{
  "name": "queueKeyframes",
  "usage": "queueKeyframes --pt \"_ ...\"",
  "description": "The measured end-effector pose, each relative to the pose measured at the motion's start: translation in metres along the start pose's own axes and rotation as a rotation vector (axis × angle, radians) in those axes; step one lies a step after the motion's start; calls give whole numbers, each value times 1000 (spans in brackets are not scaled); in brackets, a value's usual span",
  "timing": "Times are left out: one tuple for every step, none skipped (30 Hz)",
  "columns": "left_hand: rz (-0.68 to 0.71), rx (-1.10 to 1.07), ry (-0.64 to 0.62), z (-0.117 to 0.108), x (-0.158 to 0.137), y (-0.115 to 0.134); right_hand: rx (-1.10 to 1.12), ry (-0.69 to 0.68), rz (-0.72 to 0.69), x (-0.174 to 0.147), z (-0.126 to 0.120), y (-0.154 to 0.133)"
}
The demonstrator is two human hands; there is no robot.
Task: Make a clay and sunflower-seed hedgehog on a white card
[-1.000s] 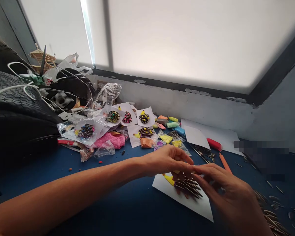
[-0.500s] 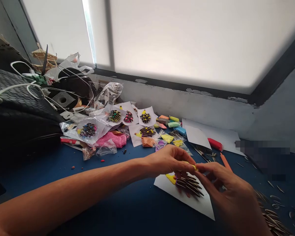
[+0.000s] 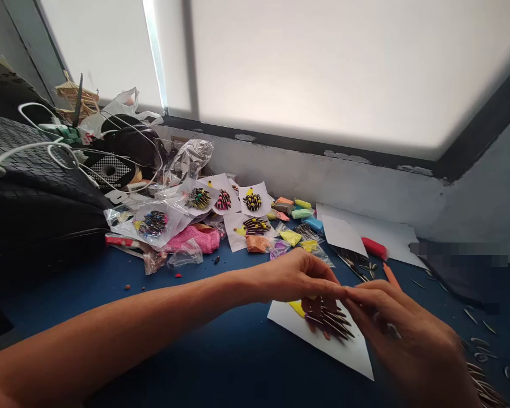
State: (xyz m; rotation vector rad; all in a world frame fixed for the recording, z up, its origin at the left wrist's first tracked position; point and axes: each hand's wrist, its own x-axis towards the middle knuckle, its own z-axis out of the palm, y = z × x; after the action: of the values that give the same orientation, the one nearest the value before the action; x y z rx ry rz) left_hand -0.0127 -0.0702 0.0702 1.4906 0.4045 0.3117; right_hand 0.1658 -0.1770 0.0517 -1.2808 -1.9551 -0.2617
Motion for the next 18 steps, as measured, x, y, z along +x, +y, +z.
queueKeyframes --pt "-2 17 0 0 0 1 -5 -8 -27 0 0 0" --pt "-5 34 2 1 -1 1 -19 -20 -44 0 0 0" --pt "-8 52 4 2 0 0 -35 -32 -54 -1 1 0" --pt "-10 70 7 3 0 -1 -47 -41 -56 -1 2 -1" --pt "-9 91 14 4 1 -3 -57 -46 -44 -2 3 -2" --pt "-5 112 25 6 1 -5 -65 -48 -15 -2 4 -4" --pt "2 135 39 7 2 -6 -66 -48 32 -2 6 -6" --pt "15 161 58 9 3 -8 -59 -48 94 -1 6 -8" --pt "35 188 81 10 3 -9 -46 -50 169 0 6 -9" --pt "57 212 105 10 3 -9 -31 -48 256 2 5 -10" --pt "75 230 122 9 3 -9 -12 -34 351 4 3 -10" --pt "85 229 131 8 3 -8 13 -12 443 7 0 -8" --pt "84 206 126 5 3 -8 42 12 528 9 -3 -6" --pt "70 154 105 2 3 -7 75 36 603 11 -6 -3" --pt "63 92 88 -1 3 -6 117 47 640 13 -9 -1" --pt "58 39 66 -5 4 -6 164 39 644 13 -11 1" --pt "62 0 55 -8 4 -6 210 16 633 14 -12 2" --pt "78 -22 50 -10 4 -6 254 -15 620 14 -12 1"
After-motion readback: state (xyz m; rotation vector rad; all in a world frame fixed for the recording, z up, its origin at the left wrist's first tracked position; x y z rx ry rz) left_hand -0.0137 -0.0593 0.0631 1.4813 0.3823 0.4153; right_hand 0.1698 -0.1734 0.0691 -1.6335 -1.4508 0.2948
